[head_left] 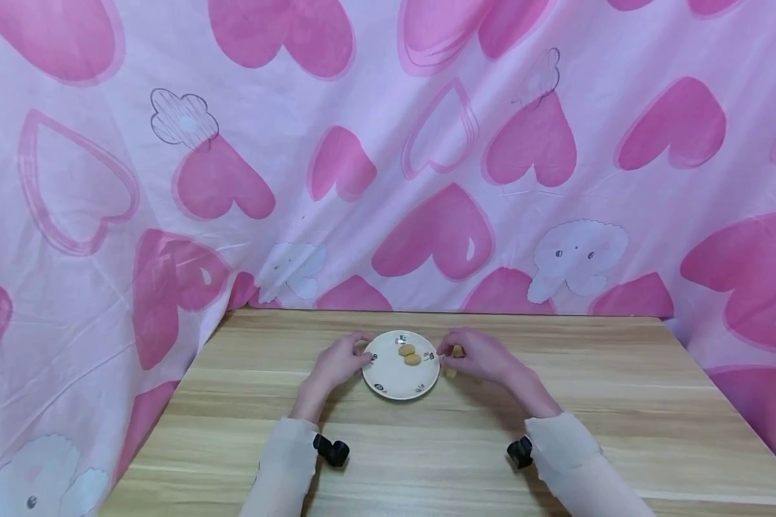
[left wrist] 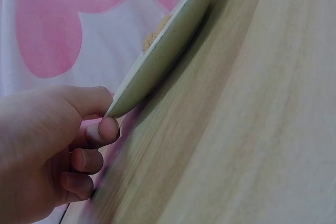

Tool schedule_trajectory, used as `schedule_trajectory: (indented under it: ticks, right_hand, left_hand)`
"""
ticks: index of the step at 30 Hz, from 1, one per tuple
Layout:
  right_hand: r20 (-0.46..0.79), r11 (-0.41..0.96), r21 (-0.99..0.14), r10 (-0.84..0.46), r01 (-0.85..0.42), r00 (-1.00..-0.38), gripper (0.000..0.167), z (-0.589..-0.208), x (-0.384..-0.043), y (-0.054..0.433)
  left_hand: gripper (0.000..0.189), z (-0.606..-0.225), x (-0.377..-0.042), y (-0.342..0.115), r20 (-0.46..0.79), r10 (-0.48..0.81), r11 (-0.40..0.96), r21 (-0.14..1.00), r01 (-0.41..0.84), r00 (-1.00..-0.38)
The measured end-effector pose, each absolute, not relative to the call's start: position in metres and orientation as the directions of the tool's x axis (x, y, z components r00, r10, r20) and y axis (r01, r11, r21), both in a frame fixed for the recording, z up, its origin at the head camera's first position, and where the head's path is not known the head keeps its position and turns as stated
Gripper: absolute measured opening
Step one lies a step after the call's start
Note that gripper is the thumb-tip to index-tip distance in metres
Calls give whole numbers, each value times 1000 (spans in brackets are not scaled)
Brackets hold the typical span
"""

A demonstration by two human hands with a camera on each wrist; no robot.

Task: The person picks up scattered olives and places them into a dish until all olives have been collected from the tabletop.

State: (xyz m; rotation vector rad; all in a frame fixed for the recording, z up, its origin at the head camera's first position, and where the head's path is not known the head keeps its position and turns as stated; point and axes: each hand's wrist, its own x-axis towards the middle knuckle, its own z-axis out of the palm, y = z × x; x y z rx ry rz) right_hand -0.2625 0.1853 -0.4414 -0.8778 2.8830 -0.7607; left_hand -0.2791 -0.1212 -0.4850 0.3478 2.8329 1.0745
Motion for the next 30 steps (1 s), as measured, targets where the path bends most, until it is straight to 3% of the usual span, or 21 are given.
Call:
schedule_trajectory:
  ticks: [12, 30]
  right_hand:
    - [169, 715, -440, -528, -543, -832, 10, -444, -255, 205]
    - [126, 742, -457, -491, -490, -862, 17, -452, -247, 239]
  left_hand:
    - [40, -484, -280, -122, 2, 243, 727, 661, 184, -970]
    - [41, -486, -279, -120, -5, 242, 727, 664, 177, -970]
